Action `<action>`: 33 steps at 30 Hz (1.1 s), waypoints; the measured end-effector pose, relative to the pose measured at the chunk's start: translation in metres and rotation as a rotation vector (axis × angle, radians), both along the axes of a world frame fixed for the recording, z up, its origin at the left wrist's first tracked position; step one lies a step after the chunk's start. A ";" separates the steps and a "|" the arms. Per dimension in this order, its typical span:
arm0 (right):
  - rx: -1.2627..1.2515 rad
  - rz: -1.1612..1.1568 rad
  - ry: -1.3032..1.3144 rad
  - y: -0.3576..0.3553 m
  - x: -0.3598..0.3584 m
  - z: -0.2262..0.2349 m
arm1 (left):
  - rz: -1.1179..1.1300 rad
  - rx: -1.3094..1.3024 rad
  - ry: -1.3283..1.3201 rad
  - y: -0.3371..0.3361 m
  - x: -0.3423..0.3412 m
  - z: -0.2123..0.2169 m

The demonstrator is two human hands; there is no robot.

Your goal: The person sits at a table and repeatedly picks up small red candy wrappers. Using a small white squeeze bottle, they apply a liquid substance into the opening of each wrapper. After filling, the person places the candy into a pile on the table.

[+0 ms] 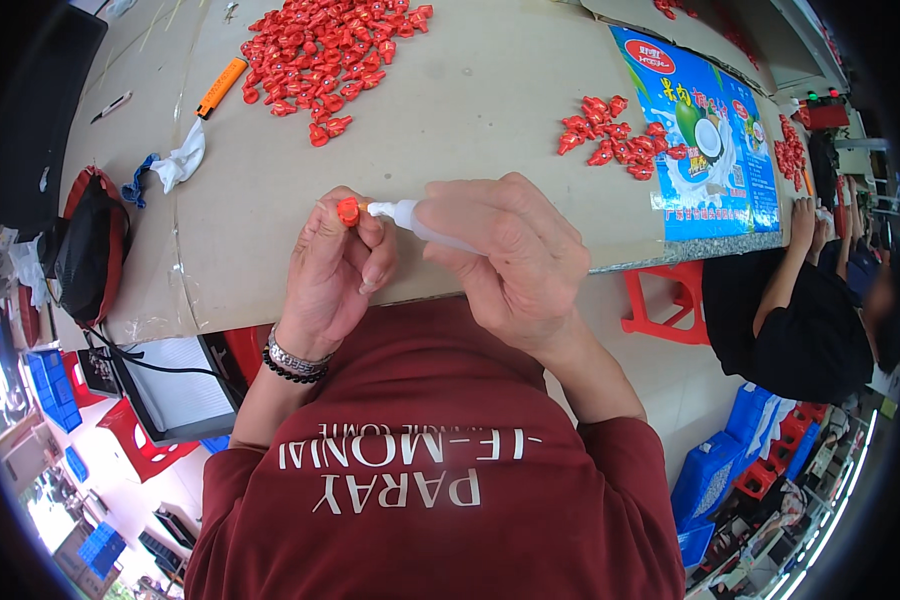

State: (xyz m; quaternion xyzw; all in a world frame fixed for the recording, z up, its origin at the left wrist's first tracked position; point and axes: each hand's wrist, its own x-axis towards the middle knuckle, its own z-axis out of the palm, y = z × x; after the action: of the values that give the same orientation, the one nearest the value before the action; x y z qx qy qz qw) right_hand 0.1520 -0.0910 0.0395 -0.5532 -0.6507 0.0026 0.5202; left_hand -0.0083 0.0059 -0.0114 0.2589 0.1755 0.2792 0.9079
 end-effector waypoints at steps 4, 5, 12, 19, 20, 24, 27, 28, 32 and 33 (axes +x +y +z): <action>0.011 0.002 -0.015 0.001 0.000 -0.001 | -0.005 0.013 0.004 -0.001 0.000 0.001; 0.015 0.002 -0.020 0.002 0.000 -0.001 | -0.017 0.026 -0.012 0.000 0.000 -0.001; 0.025 -0.007 -0.052 0.002 0.000 0.000 | -0.022 0.053 -0.010 0.001 -0.001 -0.004; 0.043 -0.004 -0.018 0.004 0.001 -0.001 | 0.005 0.054 0.014 0.000 -0.001 -0.003; 0.063 0.002 0.002 0.005 0.002 -0.002 | 0.018 0.047 0.027 0.001 -0.001 -0.001; 0.003 -0.005 0.523 0.012 0.004 -0.005 | 0.021 0.053 0.081 0.003 -0.002 0.003; -0.136 0.049 0.960 0.038 0.009 0.007 | -0.028 0.129 0.081 0.015 -0.005 0.003; -0.167 0.090 0.983 0.052 0.012 0.011 | -0.049 0.157 0.078 0.022 -0.006 0.006; -0.276 0.220 1.017 0.119 0.023 0.028 | -0.173 0.342 0.126 0.054 0.005 0.028; -0.291 0.266 1.032 0.141 0.025 0.030 | -0.238 0.368 0.083 0.065 0.009 0.032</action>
State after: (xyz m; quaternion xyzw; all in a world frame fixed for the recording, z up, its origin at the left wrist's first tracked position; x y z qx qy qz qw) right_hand 0.1769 0.0500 0.0695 -0.4594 -0.3682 0.4291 0.6850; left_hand 0.0011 0.0711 0.0203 0.4504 0.1270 0.1864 0.8639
